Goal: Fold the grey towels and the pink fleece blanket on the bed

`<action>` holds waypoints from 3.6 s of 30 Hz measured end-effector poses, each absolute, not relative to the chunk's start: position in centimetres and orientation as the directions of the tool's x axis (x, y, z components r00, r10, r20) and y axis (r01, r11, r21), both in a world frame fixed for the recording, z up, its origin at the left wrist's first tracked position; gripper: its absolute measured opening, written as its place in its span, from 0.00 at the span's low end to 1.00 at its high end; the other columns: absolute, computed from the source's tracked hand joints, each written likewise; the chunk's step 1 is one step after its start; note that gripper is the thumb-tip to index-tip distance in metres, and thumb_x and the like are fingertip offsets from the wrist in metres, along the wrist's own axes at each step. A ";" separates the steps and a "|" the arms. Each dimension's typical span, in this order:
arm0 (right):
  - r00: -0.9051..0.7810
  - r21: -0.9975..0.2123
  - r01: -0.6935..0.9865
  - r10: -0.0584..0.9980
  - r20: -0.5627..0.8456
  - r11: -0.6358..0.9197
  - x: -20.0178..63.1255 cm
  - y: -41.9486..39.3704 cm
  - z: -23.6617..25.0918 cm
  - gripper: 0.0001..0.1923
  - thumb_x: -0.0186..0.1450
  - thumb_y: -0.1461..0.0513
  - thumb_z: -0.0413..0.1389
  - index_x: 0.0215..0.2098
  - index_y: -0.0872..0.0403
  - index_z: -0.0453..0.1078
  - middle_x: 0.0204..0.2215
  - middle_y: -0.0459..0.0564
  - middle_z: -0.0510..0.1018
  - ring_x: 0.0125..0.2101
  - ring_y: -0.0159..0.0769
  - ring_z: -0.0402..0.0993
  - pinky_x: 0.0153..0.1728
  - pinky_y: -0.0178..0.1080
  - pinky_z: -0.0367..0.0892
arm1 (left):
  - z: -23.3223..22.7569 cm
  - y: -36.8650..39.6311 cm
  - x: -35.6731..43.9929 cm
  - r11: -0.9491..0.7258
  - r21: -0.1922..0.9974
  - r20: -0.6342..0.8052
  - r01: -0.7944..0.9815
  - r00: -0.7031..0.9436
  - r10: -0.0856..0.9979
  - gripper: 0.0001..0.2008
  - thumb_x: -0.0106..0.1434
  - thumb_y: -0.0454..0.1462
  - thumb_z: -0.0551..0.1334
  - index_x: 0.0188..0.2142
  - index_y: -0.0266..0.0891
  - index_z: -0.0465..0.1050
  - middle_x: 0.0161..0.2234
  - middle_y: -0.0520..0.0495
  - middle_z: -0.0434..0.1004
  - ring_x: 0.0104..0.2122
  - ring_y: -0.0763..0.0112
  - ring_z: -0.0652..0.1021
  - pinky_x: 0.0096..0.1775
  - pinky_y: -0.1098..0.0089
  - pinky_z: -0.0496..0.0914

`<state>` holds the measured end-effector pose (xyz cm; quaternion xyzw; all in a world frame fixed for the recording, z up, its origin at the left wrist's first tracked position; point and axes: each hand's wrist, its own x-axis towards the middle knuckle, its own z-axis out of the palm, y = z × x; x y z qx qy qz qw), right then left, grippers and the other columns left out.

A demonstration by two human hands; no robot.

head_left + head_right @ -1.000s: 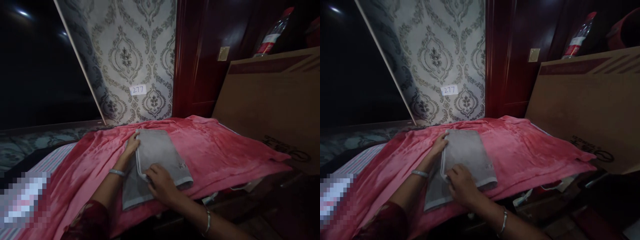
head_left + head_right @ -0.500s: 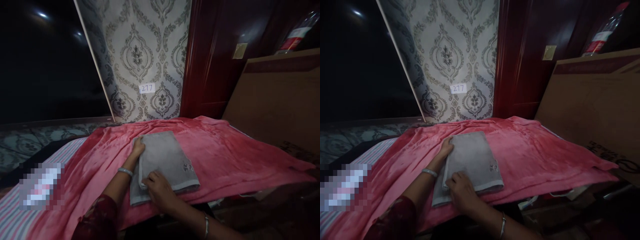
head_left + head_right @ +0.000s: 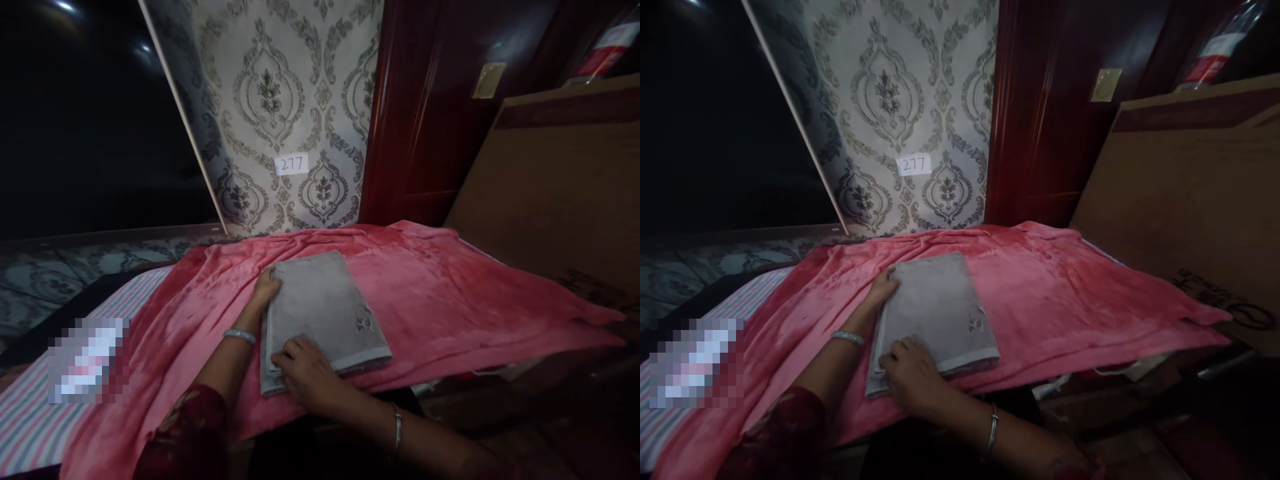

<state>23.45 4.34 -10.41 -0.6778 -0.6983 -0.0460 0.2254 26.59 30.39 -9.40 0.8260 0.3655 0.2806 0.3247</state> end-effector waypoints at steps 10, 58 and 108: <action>-0.045 -0.223 0.965 0.927 0.372 0.137 23.8 3.8 -9.5 0.11 0.69 0.61 0.59 0.49 0.54 0.74 0.38 0.51 0.74 0.40 0.41 0.67 0.40 0.40 0.64 | -9.1 29.7 26.5 -0.551 0.698 0.263 0.457 0.552 0.791 0.33 0.51 0.28 0.57 0.59 0.35 0.69 0.55 0.39 0.76 0.54 0.55 0.76 0.58 0.57 0.69; 0.026 -0.342 0.938 0.977 0.212 0.049 32.9 3.0 -8.7 0.29 0.71 0.54 0.56 0.67 0.55 0.63 0.66 0.60 0.63 0.67 0.49 0.55 0.66 0.53 0.53 | -10.7 16.2 11.8 -0.947 0.265 0.134 0.182 0.966 0.223 0.43 0.65 0.58 0.57 0.71 0.39 0.52 0.72 0.33 0.45 0.71 0.48 0.51 0.67 0.42 0.51; 0.012 -0.336 0.940 0.975 0.223 0.065 42.4 4.5 -7.0 0.24 0.74 0.56 0.51 0.65 0.54 0.66 0.64 0.58 0.67 0.66 0.45 0.58 0.66 0.52 0.54 | -4.1 26.6 35.8 -0.955 0.297 0.089 -0.014 0.996 0.013 0.28 0.74 0.46 0.42 0.68 0.44 0.61 0.69 0.47 0.58 0.70 0.66 0.57 0.69 0.55 0.49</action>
